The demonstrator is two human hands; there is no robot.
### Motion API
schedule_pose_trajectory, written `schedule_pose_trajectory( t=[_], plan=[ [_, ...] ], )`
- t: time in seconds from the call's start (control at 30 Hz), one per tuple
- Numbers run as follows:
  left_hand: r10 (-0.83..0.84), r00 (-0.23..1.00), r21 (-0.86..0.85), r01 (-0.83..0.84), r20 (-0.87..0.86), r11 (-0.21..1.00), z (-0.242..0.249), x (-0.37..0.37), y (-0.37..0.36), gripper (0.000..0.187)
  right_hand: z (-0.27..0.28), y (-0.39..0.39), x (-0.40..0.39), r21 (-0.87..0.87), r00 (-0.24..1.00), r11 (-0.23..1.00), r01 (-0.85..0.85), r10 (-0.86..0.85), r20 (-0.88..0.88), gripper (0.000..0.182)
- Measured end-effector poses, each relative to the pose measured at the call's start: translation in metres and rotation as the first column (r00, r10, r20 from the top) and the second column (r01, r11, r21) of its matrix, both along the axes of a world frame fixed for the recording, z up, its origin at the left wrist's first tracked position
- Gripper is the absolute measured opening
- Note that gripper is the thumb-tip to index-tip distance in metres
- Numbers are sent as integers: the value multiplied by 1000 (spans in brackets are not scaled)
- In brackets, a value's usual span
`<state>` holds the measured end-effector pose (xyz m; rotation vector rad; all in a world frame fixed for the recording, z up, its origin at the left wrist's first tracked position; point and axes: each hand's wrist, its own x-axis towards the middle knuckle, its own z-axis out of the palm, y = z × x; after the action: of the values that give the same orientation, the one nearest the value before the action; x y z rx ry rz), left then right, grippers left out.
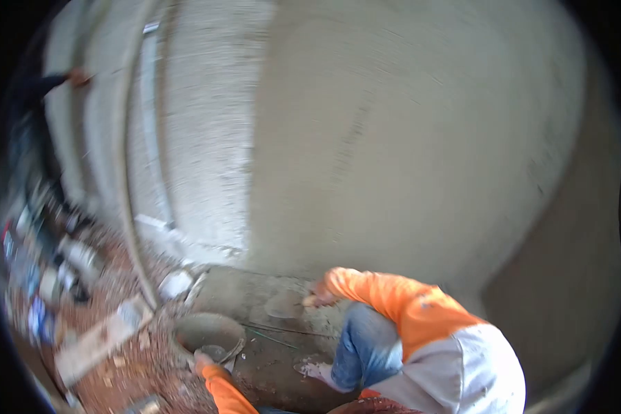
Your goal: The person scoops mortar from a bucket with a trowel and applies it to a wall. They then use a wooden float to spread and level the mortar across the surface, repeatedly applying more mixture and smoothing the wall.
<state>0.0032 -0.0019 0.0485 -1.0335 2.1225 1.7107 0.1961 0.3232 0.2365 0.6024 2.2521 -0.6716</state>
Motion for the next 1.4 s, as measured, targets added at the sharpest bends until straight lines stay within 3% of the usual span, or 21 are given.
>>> schedule_pose_trajectory(
  t=[0.1, 0.17, 0.2, 0.27, 0.3, 0.4, 0.47, 0.63, 0.8, 0.93, 1.03, 1.2, 1.4],
  plan=[
    [169, 985, 177, -161, -30, 971, -2, 7, -2, 53, 16, -14, -11, 57, 997, 995, -76, 76, 10, 34],
    [62, 954, -180, -118, -294, 977, -18, 3, 2, 53, 3, -4, -10, -57, 1000, 998, -21, 22, 19, 31],
    [100, 954, -161, -150, -282, 976, -36, -7, 9, 53, 4, -5, -14, -37, 998, 998, -54, 55, 31, 31],
    [168, 984, -118, -174, -56, 978, -76, -20, 16, 58, 6, -8, -12, -44, 999, 999, 29, -27, 38, 34],
    [219, 953, 2, -224, -209, 975, -34, -5, 13, 61, -4, 2, -12, -64, 999, 998, -15, 18, 48, 39],
    [268, 962, 46, -265, -57, 963, -16, -2, 12, 60, -1, 2, -11, -94, 998, 995, 14, -8, 55, 40],
    [258, 963, 56, -255, -74, 965, -38, -9, 14, 60, 5, -3, -14, -79, 996, 997, 15, -7, 91, 40],
    [261, 944, 61, -254, -204, 965, -6, 2, 10, 61, 7, -9, -14, -45, 994, 999, 15, -10, 110, 40],
    [216, 964, 96, -203, -155, 975, 31, 12, 2, 62, -4, 4, -8, -66, 996, 998, 19, -13, 89, 37],
    [269, 954, 128, -252, -132, 959, -3, 3, 9, 62, -5, 3, -7, -42, 993, 999, 26, -21, 115, 35],
    [259, 931, 223, -204, -257, 953, -10, 2, 7, 62, -5, 4, -7, -34, 995, 999, 13, -9, 101, 35],
    [245, 953, 123, -226, -175, 966, 5, 6, 5, 62, -1, -1, -8, -32, 994, 999, 6, -2, 113, 35],
    [249, 960, 156, -228, -132, 961, -14, 1, 8, 62, 12, -13, -8, -32, 995, 999, 19, -16, 94, 33]
  ],
)
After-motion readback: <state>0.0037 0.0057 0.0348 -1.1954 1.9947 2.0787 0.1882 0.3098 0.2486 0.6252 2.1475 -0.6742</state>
